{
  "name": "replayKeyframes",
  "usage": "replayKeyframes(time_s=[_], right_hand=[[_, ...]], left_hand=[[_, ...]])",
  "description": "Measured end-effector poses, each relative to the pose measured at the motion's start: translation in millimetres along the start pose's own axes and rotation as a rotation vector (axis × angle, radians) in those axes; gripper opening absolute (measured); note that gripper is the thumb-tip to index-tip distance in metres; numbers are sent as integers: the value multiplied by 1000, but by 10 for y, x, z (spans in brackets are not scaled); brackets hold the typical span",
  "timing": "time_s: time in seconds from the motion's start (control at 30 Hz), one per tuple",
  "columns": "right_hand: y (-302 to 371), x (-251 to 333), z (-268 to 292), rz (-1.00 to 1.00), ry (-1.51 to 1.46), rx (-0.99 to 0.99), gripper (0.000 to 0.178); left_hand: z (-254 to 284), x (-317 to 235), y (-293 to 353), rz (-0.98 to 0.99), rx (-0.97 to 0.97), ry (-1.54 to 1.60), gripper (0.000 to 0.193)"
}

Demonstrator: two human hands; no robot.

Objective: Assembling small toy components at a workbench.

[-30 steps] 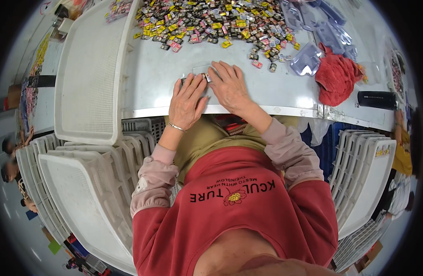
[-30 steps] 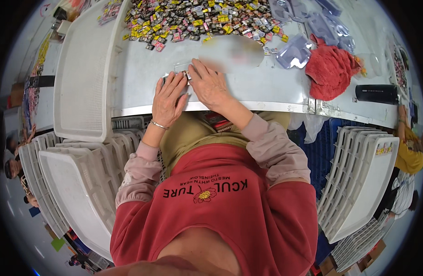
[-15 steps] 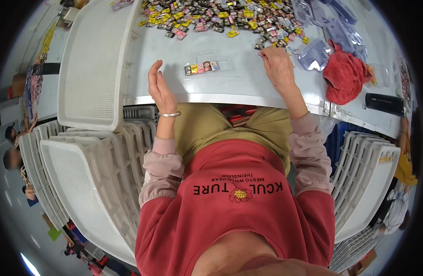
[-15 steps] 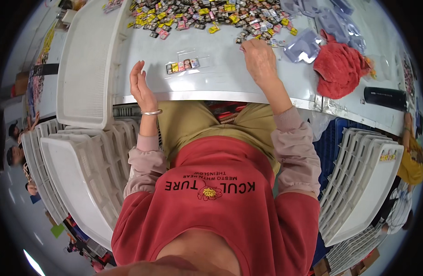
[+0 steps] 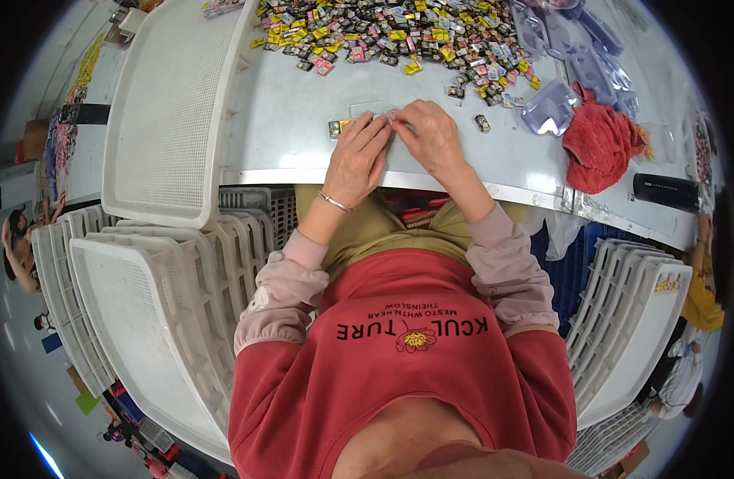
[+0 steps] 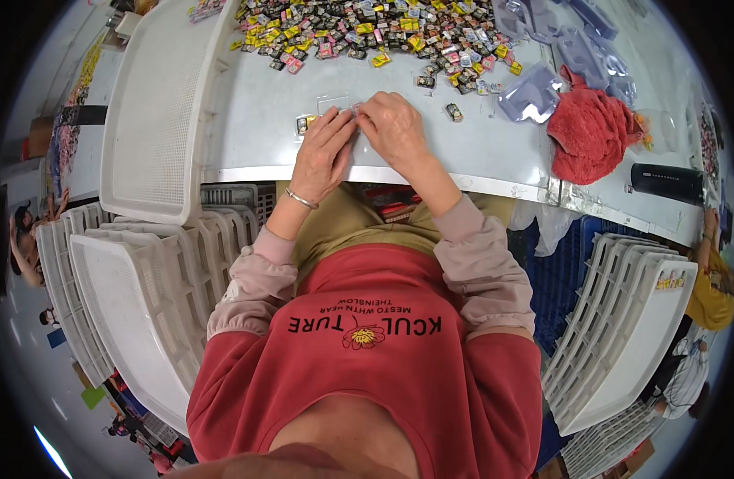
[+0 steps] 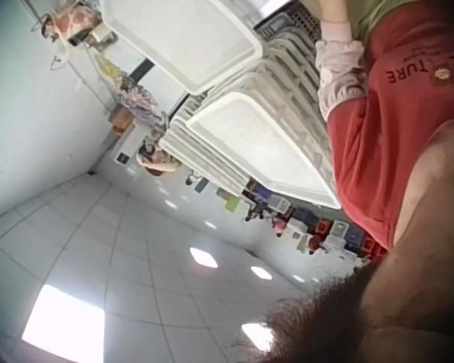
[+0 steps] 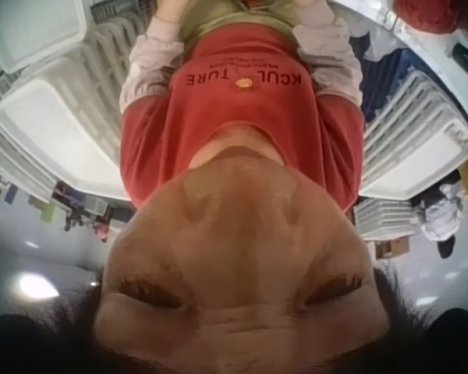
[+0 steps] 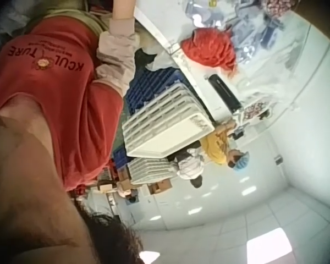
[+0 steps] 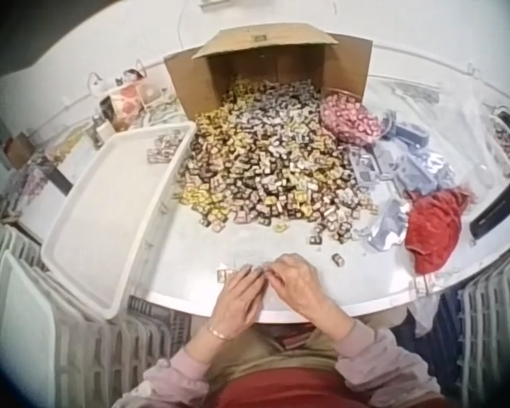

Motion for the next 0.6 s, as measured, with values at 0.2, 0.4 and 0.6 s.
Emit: replayKeyframes(time_s=[0.2,0.4,0.6], right_hand=[[-29,-80,44,-295,-387,226,17],[-44,-17,-23,66,-93,157,17],[-9,-90,-4,-189,-348,102,14]], left_hand=[[49,75,46,42,-51,103,34],[25,33,7,24,-38,60,40],[7,56,32,24,-33,65,44]])
Point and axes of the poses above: each hand's wrist, its own y-axis away from the middle knuckle, its own z-axis out of the back of the hand, x = y × z, the point moved 5 cm from there along -y, towards the middle knuckle, and after that the axes turned 5 degrees about -z, right-handed, at the moved point
